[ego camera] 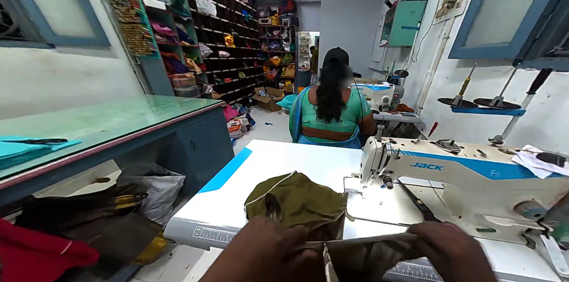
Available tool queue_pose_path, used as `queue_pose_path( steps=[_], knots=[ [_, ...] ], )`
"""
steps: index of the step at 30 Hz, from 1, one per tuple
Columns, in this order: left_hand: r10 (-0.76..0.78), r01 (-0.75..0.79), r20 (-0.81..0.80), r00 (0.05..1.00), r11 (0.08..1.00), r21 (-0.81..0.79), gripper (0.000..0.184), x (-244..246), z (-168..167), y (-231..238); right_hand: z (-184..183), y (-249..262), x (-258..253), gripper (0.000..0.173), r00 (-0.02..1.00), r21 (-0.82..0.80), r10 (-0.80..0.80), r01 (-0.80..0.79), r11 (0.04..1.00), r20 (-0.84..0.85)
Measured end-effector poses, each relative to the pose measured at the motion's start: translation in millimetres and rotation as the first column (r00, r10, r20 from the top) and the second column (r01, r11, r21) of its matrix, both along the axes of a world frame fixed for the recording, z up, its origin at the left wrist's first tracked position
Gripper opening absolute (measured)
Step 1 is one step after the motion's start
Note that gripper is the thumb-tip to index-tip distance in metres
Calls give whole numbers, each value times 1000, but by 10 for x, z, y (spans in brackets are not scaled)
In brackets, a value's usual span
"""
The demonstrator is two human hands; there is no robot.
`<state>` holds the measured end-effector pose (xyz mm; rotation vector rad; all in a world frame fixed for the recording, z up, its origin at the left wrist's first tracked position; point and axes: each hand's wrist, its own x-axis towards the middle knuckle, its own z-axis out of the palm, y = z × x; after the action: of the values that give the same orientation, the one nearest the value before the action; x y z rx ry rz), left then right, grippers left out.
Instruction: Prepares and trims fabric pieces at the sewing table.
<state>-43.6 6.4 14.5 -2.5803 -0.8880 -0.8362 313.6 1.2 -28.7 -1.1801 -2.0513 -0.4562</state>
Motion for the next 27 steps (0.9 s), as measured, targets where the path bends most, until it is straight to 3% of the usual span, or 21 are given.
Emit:
queue_pose_path(
  steps=[3, 5, 7, 10, 13, 15, 17, 18, 22, 27],
  knots=[
    [75, -75, 15, 997, 997, 16, 45, -296, 20, -62, 180, -296, 529, 32, 990, -33, -124, 123, 992, -61],
    [134, -137, 67, 989, 990, 38, 48, -526, 45, -103, 267, -464, 924, 32, 967, -89, -114, 96, 991, -226],
    [100, -105, 98, 990, 993, 47, 48, -575, 81, -144, 352, -568, 1059, 31, 946, -87, -48, 21, 996, -321],
    [-105, 106, 42, 994, 994, -16, 30, -100, 84, -274, 415, -658, 583, 34, 948, -161, 157, -207, 965, -276],
    [-309, 310, -87, 947, 951, 2, 18, 466, 31, -353, 230, -602, -213, 55, 898, -225, 409, -437, 871, -162],
    [-367, 375, -134, 921, 926, 38, 17, 629, 82, -390, 122, -579, -532, 37, 867, -260, 482, -498, 827, -127],
    [-347, 357, -116, 931, 931, 81, 19, 595, 174, -418, 0, -504, -545, 14, 898, -237, 437, -435, 869, -46],
    [-310, 319, -95, 946, 942, 100, 22, 531, 202, -419, -32, -485, -468, 11, 914, -247, 405, -399, 883, -29],
    [-217, 222, -58, 974, 971, 87, 42, 280, 221, -353, 46, -582, -120, 11, 984, -270, 177, -177, 946, -26],
    [-133, 132, 31, 991, 990, 57, 44, 17, 126, -258, 251, -724, 658, 20, 994, -67, -105, 104, 992, -12]
  ],
)
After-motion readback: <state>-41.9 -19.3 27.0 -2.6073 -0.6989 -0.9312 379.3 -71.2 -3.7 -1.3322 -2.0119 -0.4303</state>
